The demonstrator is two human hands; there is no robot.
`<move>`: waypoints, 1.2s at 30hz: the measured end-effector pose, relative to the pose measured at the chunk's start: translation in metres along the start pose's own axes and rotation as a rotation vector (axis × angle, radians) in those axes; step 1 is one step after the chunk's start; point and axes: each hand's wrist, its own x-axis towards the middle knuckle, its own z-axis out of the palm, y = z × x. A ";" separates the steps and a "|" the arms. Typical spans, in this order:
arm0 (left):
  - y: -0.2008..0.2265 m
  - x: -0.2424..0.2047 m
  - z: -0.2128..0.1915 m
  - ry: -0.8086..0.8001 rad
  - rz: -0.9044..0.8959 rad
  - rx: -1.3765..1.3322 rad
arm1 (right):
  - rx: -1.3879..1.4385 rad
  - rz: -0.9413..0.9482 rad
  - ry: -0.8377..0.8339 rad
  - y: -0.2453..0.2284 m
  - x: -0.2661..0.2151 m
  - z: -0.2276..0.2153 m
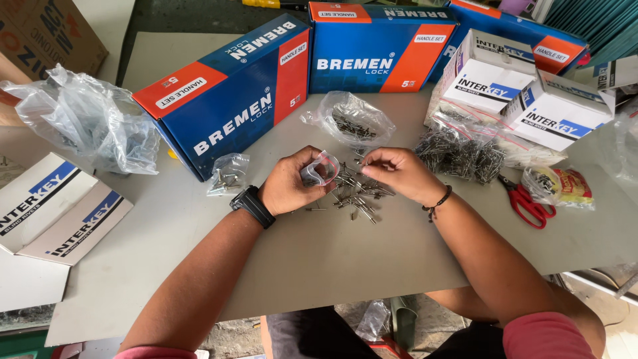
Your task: The person sorts small metal lock pins on a table, picking them up and placing them into a small plastic bag. They repeatedly gather pins from the table surface and transfer them into the bag held in their left hand.
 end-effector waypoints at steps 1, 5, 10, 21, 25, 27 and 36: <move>-0.001 0.000 0.000 0.005 0.003 0.000 | -0.003 -0.003 -0.003 -0.005 0.000 0.004; -0.002 -0.001 -0.001 0.007 0.010 0.002 | 0.246 -0.024 0.145 -0.015 0.007 0.018; 0.000 -0.001 -0.001 0.005 0.012 0.023 | 0.247 -0.146 0.142 -0.040 0.017 0.045; 0.000 -0.001 -0.001 -0.001 -0.002 0.030 | -0.126 -0.158 0.114 -0.071 -0.006 0.019; -0.002 0.000 0.000 -0.003 -0.003 0.042 | -0.518 -0.029 -0.017 -0.047 -0.036 -0.015; -0.007 0.000 0.001 -0.003 -0.008 0.046 | -0.680 0.034 -0.142 -0.041 -0.045 -0.018; -0.005 0.001 0.001 0.006 -0.019 0.037 | -0.710 -0.216 0.001 -0.006 -0.032 -0.007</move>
